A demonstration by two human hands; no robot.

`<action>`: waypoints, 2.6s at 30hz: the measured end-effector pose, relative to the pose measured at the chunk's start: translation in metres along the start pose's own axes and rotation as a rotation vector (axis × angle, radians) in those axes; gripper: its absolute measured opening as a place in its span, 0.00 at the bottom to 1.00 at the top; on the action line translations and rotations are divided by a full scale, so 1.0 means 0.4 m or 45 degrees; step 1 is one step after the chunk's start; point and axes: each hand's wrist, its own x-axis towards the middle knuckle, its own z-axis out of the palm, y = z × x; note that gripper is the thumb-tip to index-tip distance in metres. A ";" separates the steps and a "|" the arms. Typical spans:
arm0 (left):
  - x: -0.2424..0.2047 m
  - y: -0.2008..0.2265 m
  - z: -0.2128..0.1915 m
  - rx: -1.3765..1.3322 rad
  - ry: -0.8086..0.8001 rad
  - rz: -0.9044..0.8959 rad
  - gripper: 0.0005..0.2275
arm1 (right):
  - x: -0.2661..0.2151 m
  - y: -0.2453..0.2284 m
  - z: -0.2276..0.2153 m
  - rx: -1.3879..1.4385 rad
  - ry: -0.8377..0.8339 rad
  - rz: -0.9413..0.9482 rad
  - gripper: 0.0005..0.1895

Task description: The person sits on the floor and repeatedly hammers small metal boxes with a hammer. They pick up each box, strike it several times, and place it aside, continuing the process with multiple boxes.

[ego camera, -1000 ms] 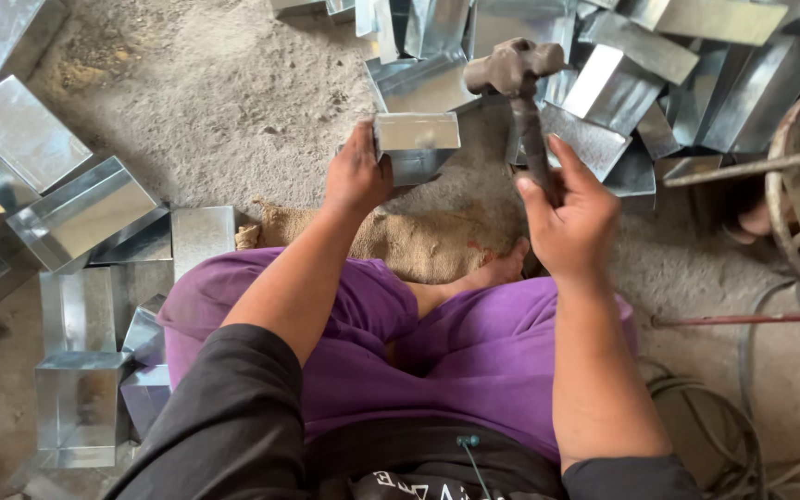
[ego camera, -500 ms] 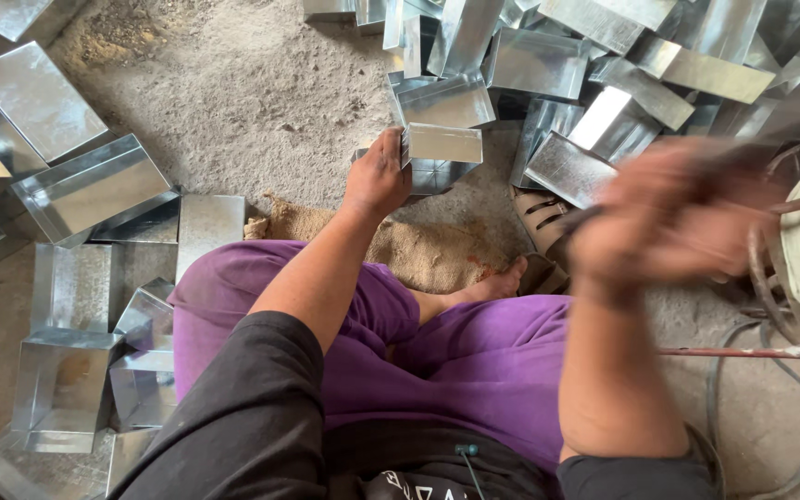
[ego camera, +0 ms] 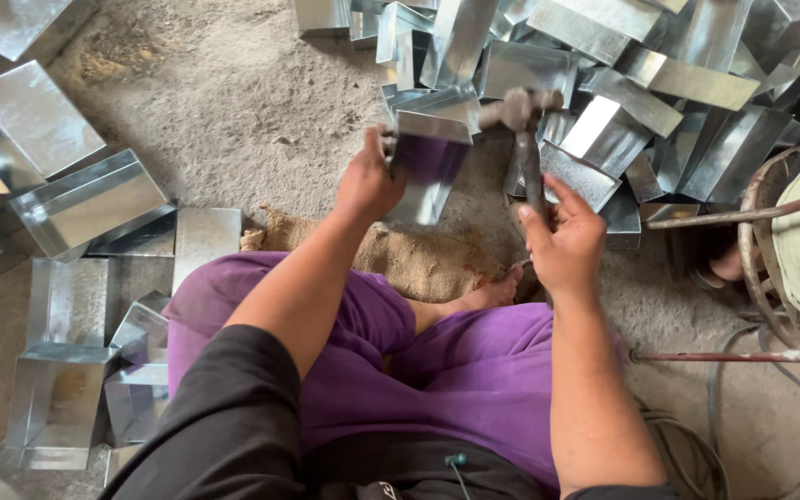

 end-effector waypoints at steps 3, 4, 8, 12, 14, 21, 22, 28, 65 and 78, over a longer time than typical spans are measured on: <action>0.009 0.015 -0.017 0.159 -0.095 0.038 0.20 | -0.020 0.076 -0.019 0.019 0.058 0.205 0.27; 0.016 0.014 -0.023 0.265 -0.261 -0.036 0.18 | -0.021 0.099 -0.018 0.042 0.062 0.236 0.27; 0.015 0.003 0.011 0.722 -0.203 0.588 0.04 | -0.021 0.166 -0.014 -0.121 0.025 0.075 0.23; 0.028 -0.018 0.025 1.018 0.403 0.612 0.28 | -0.010 0.147 0.009 -0.101 -0.011 -0.124 0.23; 0.041 -0.036 0.005 1.185 0.972 0.620 0.34 | -0.019 0.117 0.020 -0.198 -0.006 -0.102 0.23; 0.061 -0.082 -0.026 0.522 -0.179 -0.552 0.15 | -0.072 0.009 0.025 -0.077 0.114 -0.529 0.18; 0.062 -0.084 -0.028 0.500 -0.134 -0.552 0.15 | -0.078 -0.007 0.020 -0.006 0.148 -0.637 0.17; 0.066 -0.062 -0.061 0.504 0.091 -0.454 0.14 | -0.072 -0.021 0.069 0.120 0.125 -0.745 0.13; 0.028 0.073 -0.058 1.117 -0.595 0.267 0.18 | 0.002 0.150 0.115 -0.738 -0.250 0.641 0.19; 0.048 -0.026 -0.053 -0.224 0.185 0.166 0.03 | -0.004 0.139 0.095 -0.509 -0.132 0.472 0.24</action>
